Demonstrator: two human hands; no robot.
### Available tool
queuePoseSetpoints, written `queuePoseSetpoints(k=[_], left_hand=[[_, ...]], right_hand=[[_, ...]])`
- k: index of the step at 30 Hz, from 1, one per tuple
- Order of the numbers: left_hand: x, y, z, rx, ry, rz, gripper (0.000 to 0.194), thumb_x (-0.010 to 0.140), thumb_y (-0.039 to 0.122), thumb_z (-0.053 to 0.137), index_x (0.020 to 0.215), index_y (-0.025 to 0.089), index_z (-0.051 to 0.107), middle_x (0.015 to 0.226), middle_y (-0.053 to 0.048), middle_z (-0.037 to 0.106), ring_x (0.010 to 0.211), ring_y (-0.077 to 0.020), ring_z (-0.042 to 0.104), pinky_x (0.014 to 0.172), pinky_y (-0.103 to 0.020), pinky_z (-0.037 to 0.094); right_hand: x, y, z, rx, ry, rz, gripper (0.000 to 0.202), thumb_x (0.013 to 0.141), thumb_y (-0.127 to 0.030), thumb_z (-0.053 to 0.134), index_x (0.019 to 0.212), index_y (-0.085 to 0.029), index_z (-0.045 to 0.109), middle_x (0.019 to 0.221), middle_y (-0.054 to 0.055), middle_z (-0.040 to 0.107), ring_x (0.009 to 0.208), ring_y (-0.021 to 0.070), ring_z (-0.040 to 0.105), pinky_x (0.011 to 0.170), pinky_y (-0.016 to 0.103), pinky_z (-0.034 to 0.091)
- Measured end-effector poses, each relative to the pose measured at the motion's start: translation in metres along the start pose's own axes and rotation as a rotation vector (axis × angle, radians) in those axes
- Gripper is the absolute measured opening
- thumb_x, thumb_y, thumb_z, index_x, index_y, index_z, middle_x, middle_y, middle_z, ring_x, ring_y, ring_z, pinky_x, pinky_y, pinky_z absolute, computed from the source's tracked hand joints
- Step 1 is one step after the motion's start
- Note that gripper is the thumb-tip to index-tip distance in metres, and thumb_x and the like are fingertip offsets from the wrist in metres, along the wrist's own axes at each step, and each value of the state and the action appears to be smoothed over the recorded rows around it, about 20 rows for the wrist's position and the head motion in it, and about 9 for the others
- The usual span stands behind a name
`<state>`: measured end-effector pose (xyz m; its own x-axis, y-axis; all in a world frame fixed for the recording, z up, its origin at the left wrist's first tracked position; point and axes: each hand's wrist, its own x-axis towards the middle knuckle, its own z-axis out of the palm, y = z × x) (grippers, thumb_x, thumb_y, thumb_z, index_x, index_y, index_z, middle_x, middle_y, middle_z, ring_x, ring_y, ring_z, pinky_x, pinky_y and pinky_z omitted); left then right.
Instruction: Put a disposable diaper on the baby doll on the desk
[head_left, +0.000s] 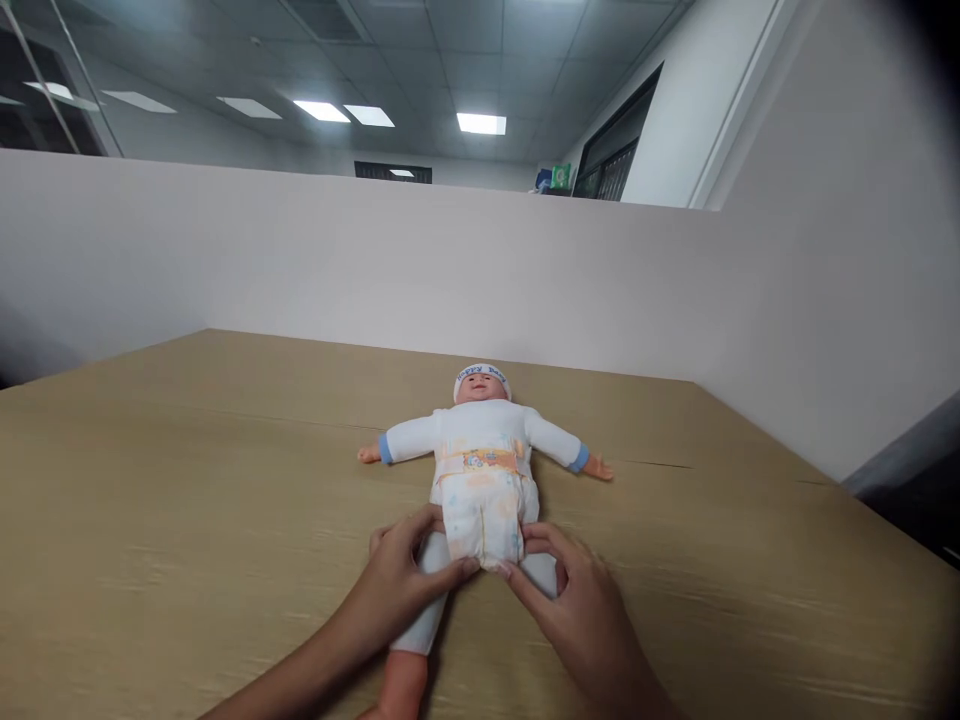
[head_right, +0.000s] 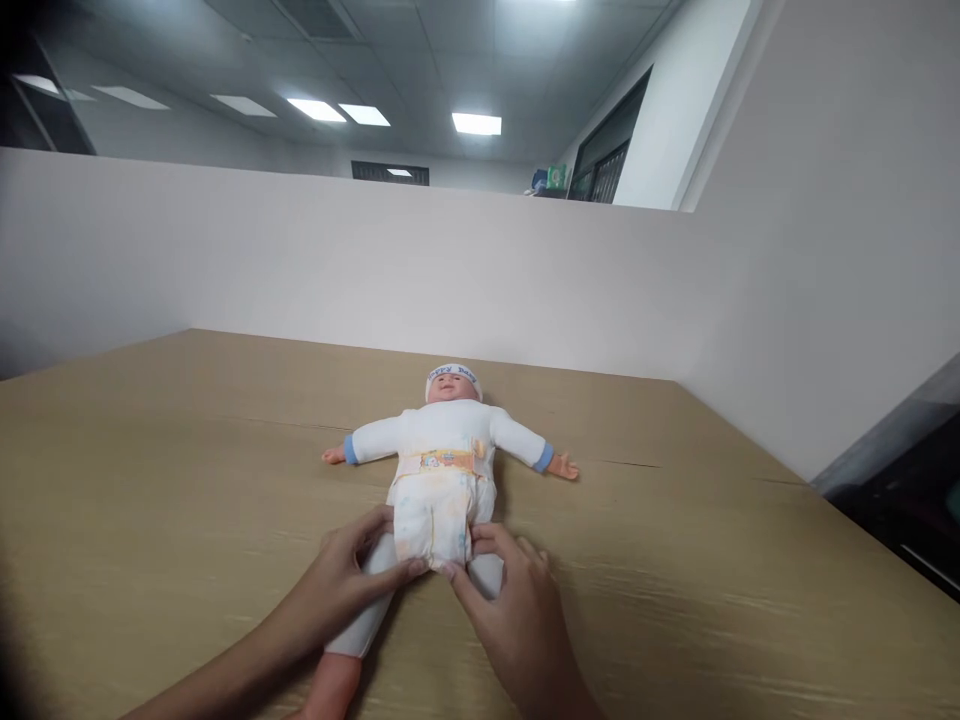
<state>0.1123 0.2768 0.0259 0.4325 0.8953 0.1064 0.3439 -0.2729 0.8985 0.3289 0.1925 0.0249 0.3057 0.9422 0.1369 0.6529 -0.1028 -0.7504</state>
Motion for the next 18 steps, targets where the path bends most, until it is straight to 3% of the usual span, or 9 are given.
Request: queuePoseSetpoints(k=[6, 9, 13, 18], left_hand=[[0.01, -0.012, -0.003, -0.21, -0.126, 0.013, 0.044, 0.077, 0.044, 0.087, 0.112, 0.022, 0.071, 0.115, -0.005, 0.078, 0.112, -0.0302, 0.07, 0.1, -0.036, 0.052], [0.008, -0.016, -0.002, -0.285, -0.127, 0.041, 0.048, 0.078, 0.044, 0.087, 0.114, 0.021, 0.065, 0.119, -0.008, 0.076, 0.114, -0.0296, 0.069, 0.101, -0.037, 0.052], [-0.002, -0.01, -0.001, -0.066, -0.065, 0.016, 0.046, 0.082, 0.051, 0.081, 0.116, 0.023, 0.065, 0.121, -0.009, 0.076, 0.115, -0.0327, 0.067, 0.108, -0.047, 0.046], [-0.009, -0.005, -0.003, 0.193, -0.046, -0.048, 0.052, 0.081, 0.06, 0.079, 0.123, 0.03, 0.074, 0.121, -0.008, 0.075, 0.121, -0.0395, 0.06, 0.114, -0.062, 0.035]], right_hand=[[0.003, -0.006, -0.001, -0.002, -0.032, 0.009, 0.033, 0.084, -0.055, 0.074, 0.105, -0.029, 0.075, 0.106, 0.003, 0.076, 0.099, 0.0286, 0.067, 0.083, 0.036, 0.048], [0.004, -0.007, -0.001, 0.007, -0.029, 0.02, 0.034, 0.085, -0.054, 0.074, 0.103, -0.026, 0.07, 0.103, 0.003, 0.076, 0.096, 0.0274, 0.068, 0.083, 0.036, 0.048], [0.001, -0.006, -0.001, -0.137, 0.022, -0.047, 0.025, 0.088, -0.05, 0.074, 0.1, -0.028, 0.075, 0.103, 0.004, 0.076, 0.102, 0.0316, 0.065, 0.093, 0.044, 0.042], [0.002, -0.009, -0.001, -0.19, -0.041, -0.153, 0.019, 0.093, -0.045, 0.071, 0.094, -0.028, 0.078, 0.103, 0.005, 0.076, 0.102, 0.0321, 0.061, 0.095, 0.047, 0.039]])
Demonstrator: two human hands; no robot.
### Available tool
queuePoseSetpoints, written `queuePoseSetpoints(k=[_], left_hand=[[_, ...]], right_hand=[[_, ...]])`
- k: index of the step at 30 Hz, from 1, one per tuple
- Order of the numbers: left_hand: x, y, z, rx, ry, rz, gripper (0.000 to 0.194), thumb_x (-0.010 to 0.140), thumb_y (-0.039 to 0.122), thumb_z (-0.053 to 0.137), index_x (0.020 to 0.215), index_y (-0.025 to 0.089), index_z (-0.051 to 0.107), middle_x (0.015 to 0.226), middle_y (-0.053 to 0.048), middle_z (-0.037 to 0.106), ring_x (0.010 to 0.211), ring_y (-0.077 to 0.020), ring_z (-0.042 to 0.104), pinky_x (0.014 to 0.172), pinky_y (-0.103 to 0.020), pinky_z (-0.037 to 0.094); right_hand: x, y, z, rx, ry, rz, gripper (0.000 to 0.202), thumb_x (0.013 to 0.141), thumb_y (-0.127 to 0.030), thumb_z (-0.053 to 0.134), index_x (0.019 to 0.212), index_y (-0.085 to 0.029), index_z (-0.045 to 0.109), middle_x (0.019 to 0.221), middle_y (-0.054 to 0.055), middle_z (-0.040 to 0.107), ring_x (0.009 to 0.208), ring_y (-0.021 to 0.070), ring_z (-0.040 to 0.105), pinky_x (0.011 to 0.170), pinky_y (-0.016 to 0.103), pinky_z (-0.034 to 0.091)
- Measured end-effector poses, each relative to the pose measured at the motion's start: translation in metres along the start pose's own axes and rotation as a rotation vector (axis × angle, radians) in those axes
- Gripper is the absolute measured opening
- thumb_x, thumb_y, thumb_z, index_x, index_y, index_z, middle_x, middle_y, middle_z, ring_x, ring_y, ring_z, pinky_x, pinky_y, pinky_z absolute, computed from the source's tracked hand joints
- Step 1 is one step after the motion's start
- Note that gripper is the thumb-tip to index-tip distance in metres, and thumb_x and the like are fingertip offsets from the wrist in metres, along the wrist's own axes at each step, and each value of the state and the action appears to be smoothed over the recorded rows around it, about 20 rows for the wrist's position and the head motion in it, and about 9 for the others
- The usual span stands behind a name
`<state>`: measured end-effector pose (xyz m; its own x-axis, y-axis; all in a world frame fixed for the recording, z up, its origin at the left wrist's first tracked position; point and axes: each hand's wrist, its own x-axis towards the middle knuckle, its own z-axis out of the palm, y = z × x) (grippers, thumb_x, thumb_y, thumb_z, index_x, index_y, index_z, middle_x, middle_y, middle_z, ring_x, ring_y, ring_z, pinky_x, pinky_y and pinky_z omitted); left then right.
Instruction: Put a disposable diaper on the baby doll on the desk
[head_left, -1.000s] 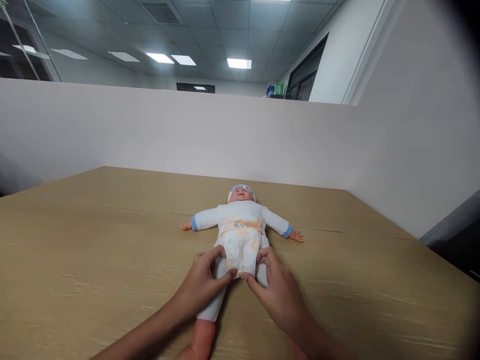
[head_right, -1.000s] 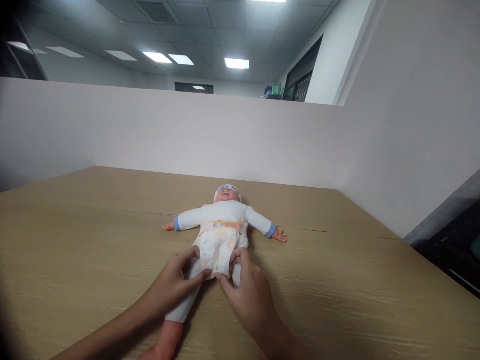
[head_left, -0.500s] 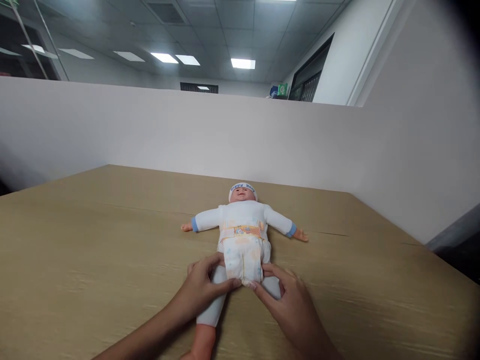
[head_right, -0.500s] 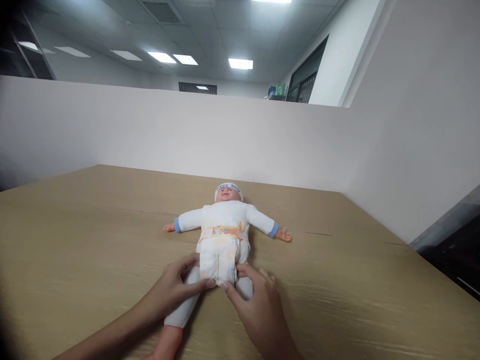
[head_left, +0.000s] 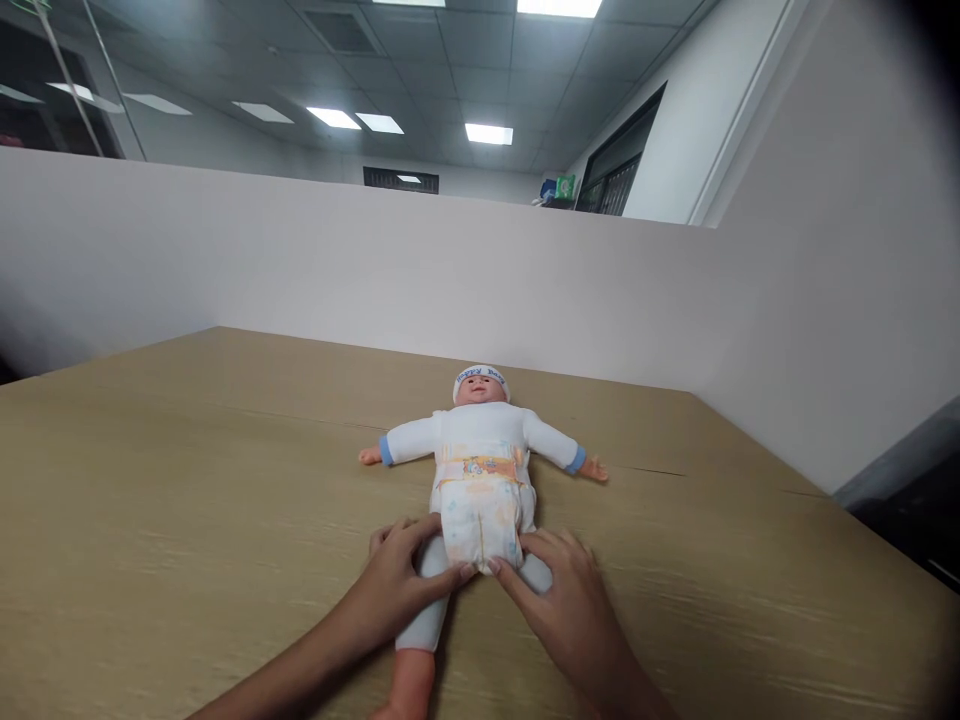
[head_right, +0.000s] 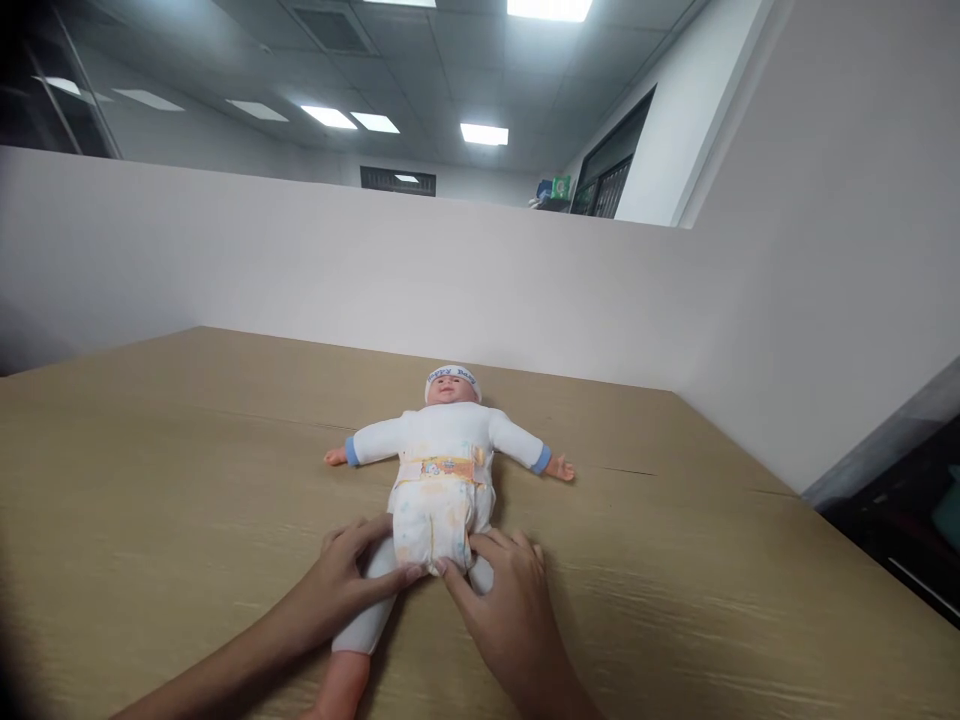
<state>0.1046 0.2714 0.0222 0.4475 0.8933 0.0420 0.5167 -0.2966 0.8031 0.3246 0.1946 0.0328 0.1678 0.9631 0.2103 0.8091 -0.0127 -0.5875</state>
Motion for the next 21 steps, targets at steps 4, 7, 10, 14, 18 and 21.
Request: queuePoseSetpoints(k=[4, 7, 10, 14, 18, 21], left_hand=[[0.009, 0.003, -0.004, -0.259, -0.077, 0.013, 0.057, 0.079, 0.056, 0.082, 0.127, 0.026, 0.075, 0.123, -0.01, 0.076, 0.124, -0.0388, 0.062, 0.115, -0.057, 0.042], [0.017, 0.008, -0.009, -0.591, -0.191, 0.095, 0.053, 0.083, 0.047, 0.082, 0.128, 0.022, 0.073, 0.133, -0.01, 0.073, 0.126, -0.0327, 0.065, 0.116, -0.048, 0.046], [0.023, 0.01, -0.015, -0.759, -0.285, 0.116, 0.049, 0.086, 0.043, 0.082, 0.129, 0.023, 0.07, 0.136, -0.009, 0.072, 0.125, -0.0286, 0.067, 0.117, -0.046, 0.047], [0.028, 0.007, -0.022, -0.71, -0.345, 0.127, 0.052, 0.087, 0.046, 0.079, 0.132, 0.022, 0.068, 0.133, -0.01, 0.072, 0.121, -0.0286, 0.067, 0.113, -0.047, 0.049], [0.028, 0.006, -0.022, -0.161, -0.18, 0.066, 0.069, 0.069, 0.053, 0.089, 0.127, 0.021, 0.072, 0.119, -0.012, 0.07, 0.12, -0.037, 0.058, 0.108, -0.052, 0.047], [0.029, 0.011, -0.018, 0.173, -0.101, 0.032, 0.082, 0.052, 0.042, 0.097, 0.127, 0.02, 0.072, 0.111, -0.012, 0.066, 0.112, -0.0394, 0.053, 0.102, -0.054, 0.043]], right_hand=[[0.012, 0.003, -0.002, 0.219, -0.034, -0.032, 0.023, 0.093, -0.046, 0.07, 0.094, -0.024, 0.077, 0.101, 0.005, 0.074, 0.104, 0.029, 0.061, 0.095, 0.043, 0.044], [0.024, 0.01, -0.004, 0.471, -0.077, -0.032, 0.032, 0.094, -0.052, 0.067, 0.102, -0.022, 0.076, 0.106, 0.005, 0.073, 0.106, 0.0259, 0.064, 0.098, 0.038, 0.048], [0.029, 0.014, -0.006, 0.492, -0.101, -0.036, 0.039, 0.094, -0.056, 0.065, 0.109, -0.022, 0.076, 0.105, 0.005, 0.071, 0.101, 0.0237, 0.064, 0.095, 0.035, 0.049], [0.027, 0.011, -0.01, 0.327, -0.125, -0.098, 0.027, 0.097, -0.047, 0.066, 0.106, -0.023, 0.074, 0.101, 0.002, 0.071, 0.096, 0.0213, 0.061, 0.089, 0.032, 0.047], [0.026, 0.009, -0.015, 0.214, -0.166, -0.186, 0.017, 0.093, -0.039, 0.074, 0.09, -0.022, 0.073, 0.098, 0.001, 0.07, 0.098, 0.0217, 0.057, 0.09, 0.032, 0.043], [0.028, 0.013, -0.017, 0.24, -0.202, -0.228, 0.013, 0.095, -0.038, 0.073, 0.097, -0.026, 0.076, 0.106, 0.001, 0.07, 0.103, 0.0219, 0.056, 0.097, 0.034, 0.041]])
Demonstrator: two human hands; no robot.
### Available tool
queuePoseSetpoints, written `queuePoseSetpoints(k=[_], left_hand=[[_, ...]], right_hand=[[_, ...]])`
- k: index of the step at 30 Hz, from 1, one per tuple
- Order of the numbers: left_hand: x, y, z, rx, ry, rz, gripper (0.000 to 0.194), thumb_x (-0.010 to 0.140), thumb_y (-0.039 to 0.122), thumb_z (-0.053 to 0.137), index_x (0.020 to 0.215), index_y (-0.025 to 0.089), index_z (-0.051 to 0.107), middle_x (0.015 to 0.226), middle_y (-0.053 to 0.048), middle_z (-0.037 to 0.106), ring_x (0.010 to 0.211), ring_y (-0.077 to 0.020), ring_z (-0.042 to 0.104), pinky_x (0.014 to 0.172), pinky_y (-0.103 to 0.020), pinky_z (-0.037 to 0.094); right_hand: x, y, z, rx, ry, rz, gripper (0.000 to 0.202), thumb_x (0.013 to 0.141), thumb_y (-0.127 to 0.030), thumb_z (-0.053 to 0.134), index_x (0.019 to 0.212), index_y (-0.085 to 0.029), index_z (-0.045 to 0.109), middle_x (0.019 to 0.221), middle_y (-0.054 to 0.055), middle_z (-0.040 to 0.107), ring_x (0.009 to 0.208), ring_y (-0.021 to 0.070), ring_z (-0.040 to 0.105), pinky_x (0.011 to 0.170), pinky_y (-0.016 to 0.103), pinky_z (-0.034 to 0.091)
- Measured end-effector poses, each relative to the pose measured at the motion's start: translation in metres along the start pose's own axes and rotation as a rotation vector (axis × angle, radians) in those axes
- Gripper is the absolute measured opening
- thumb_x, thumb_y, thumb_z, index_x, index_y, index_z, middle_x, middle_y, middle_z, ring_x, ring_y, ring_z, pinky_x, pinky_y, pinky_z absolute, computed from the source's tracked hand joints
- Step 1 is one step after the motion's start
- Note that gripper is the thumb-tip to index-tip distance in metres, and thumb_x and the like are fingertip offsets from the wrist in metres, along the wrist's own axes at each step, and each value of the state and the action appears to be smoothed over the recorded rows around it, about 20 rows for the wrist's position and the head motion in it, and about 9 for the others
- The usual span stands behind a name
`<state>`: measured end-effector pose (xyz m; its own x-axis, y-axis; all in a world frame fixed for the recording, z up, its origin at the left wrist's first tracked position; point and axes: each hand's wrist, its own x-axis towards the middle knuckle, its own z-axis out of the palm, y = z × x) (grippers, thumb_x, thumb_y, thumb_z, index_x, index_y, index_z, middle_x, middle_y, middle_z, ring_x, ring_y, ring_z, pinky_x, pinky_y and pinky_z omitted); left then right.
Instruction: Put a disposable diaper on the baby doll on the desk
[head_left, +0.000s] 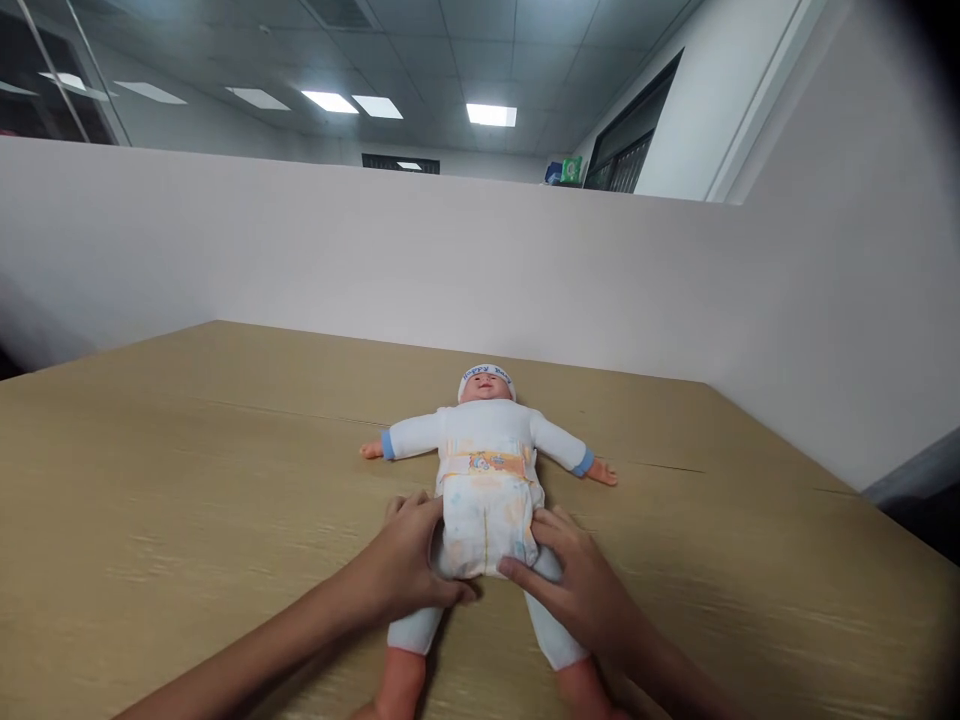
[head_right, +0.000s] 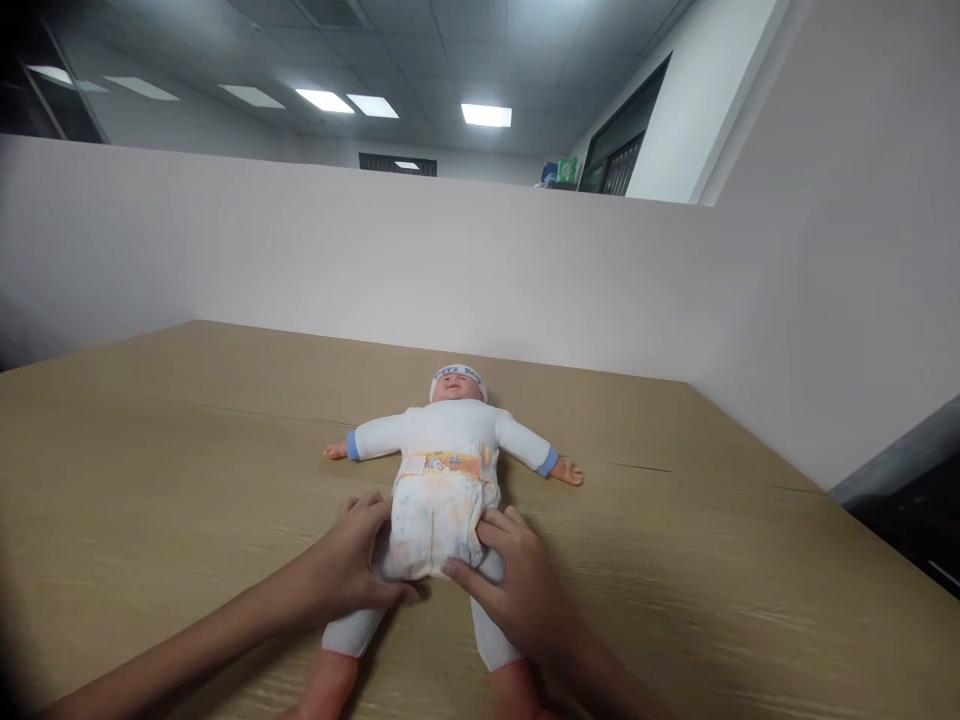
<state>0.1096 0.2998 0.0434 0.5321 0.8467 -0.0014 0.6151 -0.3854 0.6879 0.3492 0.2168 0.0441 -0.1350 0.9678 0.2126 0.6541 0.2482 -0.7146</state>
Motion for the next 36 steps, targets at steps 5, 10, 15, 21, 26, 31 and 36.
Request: queuePoseSetpoints(k=[5, 10, 15, 21, 26, 31, 36], left_hand=[[0.006, 0.008, -0.006, 0.015, -0.098, 0.103, 0.041, 0.063, 0.024, 0.088, 0.103, 0.027, 0.079, 0.104, -0.003, 0.072, 0.106, -0.0322, 0.054, 0.102, -0.046, 0.036], [0.009, -0.001, -0.017, -0.053, -0.136, 0.196, 0.024, 0.069, 0.019, 0.084, 0.091, 0.027, 0.08, 0.098, 0.002, 0.075, 0.105, -0.0282, 0.057, 0.1, -0.038, 0.036], [0.01, -0.009, -0.025, -0.092, -0.156, 0.254, 0.026, 0.07, 0.02, 0.084, 0.094, 0.027, 0.08, 0.101, 0.003, 0.075, 0.107, -0.0267, 0.061, 0.101, -0.035, 0.039], [0.014, -0.014, -0.032, -0.331, -0.246, 0.287, 0.039, 0.077, 0.036, 0.087, 0.116, 0.029, 0.081, 0.124, -0.002, 0.072, 0.115, -0.0279, 0.063, 0.104, -0.036, 0.046], [0.013, -0.022, -0.029, -0.373, -0.259, 0.309, 0.039, 0.079, 0.037, 0.088, 0.117, 0.033, 0.08, 0.129, -0.002, 0.07, 0.125, -0.0289, 0.057, 0.114, -0.04, 0.04], [0.012, -0.024, -0.027, -0.37, -0.253, 0.3, 0.033, 0.081, 0.039, 0.086, 0.113, 0.032, 0.08, 0.122, -0.003, 0.069, 0.121, -0.028, 0.057, 0.113, -0.041, 0.042], [0.019, -0.025, -0.029, -0.383, -0.301, 0.324, 0.032, 0.08, 0.038, 0.086, 0.11, 0.029, 0.08, 0.127, -0.004, 0.065, 0.126, -0.0282, 0.055, 0.119, -0.042, 0.038]], right_hand=[[-0.004, 0.008, 0.0, 0.021, -0.015, -0.031, 0.02, 0.097, -0.04, 0.072, 0.089, -0.021, 0.073, 0.102, 0.003, 0.07, 0.1, 0.0225, 0.055, 0.095, 0.035, 0.042], [-0.012, 0.008, 0.011, -0.012, 0.01, 0.013, 0.015, 0.098, -0.035, 0.069, 0.092, -0.021, 0.07, 0.098, 0.002, 0.069, 0.095, 0.0214, 0.055, 0.09, 0.034, 0.042], [-0.011, 0.007, 0.017, -0.018, 0.004, 0.022, 0.016, 0.097, -0.034, 0.069, 0.09, -0.021, 0.066, 0.098, 0.002, 0.069, 0.096, 0.0209, 0.058, 0.088, 0.031, 0.043], [-0.006, 0.012, 0.012, 0.04, -0.009, 0.039, 0.027, 0.096, -0.041, 0.069, 0.082, -0.02, 0.06, 0.087, 0.0, 0.066, 0.08, 0.0163, 0.056, 0.076, 0.027, 0.044], [-0.007, 0.014, 0.01, 0.072, -0.025, 0.052, 0.024, 0.093, -0.041, 0.072, 0.088, -0.019, 0.064, 0.093, 0.001, 0.066, 0.086, 0.0175, 0.057, 0.08, 0.028, 0.045], [-0.007, 0.009, 0.009, 0.098, -0.032, 0.041, 0.022, 0.089, -0.038, 0.078, 0.093, -0.02, 0.067, 0.098, 0.0, 0.068, 0.091, 0.0185, 0.059, 0.084, 0.028, 0.046], [-0.005, 0.004, 0.005, 0.072, -0.035, 0.024, 0.018, 0.091, -0.037, 0.077, 0.097, -0.021, 0.073, 0.101, 0.001, 0.07, 0.096, 0.0197, 0.061, 0.089, 0.029, 0.046]])
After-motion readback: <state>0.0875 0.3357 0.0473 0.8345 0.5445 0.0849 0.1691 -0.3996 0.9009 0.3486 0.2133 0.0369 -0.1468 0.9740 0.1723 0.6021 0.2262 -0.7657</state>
